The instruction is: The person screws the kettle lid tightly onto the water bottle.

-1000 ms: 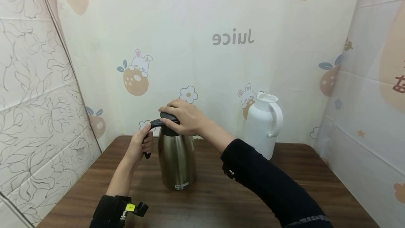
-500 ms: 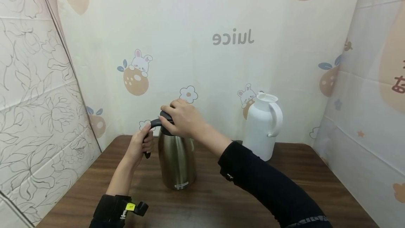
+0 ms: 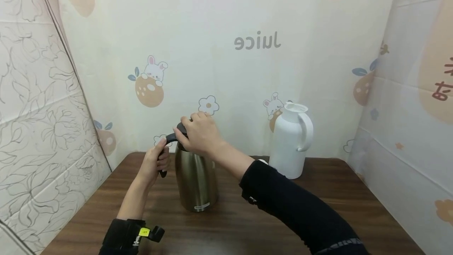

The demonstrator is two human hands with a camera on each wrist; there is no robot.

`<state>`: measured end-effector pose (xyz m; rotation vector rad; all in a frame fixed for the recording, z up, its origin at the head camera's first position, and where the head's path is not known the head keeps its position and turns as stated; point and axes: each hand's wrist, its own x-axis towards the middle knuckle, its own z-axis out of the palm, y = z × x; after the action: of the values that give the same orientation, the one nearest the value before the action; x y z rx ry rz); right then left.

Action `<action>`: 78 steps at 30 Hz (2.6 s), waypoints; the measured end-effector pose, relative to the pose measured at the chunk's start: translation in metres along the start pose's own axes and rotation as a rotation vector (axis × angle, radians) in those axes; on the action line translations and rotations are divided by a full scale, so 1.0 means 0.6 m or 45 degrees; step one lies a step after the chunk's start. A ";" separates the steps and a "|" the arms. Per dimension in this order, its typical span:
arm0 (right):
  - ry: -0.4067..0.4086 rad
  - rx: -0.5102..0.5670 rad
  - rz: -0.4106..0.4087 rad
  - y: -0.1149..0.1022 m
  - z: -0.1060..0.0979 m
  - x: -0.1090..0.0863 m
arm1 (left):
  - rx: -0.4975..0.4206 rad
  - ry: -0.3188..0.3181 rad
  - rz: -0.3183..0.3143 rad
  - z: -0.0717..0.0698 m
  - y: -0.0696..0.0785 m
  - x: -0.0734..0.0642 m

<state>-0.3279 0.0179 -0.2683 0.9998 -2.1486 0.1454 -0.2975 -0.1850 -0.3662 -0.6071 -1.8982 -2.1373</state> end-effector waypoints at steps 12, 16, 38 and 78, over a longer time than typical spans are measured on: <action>-0.003 0.472 -0.325 0.069 0.022 0.003 | -0.017 -0.004 0.002 -0.001 -0.004 0.001; 0.022 0.456 -0.333 0.067 0.022 0.003 | -0.026 -0.019 0.004 -0.001 -0.003 0.001; -0.078 -0.113 0.104 -0.017 -0.004 0.007 | 0.015 -0.011 0.027 -0.006 -0.002 -0.003; -0.092 -0.027 0.168 -0.002 -0.009 -0.001 | 0.014 0.015 0.012 0.002 0.003 0.000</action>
<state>-0.3237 0.0198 -0.2648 0.8627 -2.2782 0.1515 -0.2967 -0.1841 -0.3642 -0.5985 -1.8963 -2.1187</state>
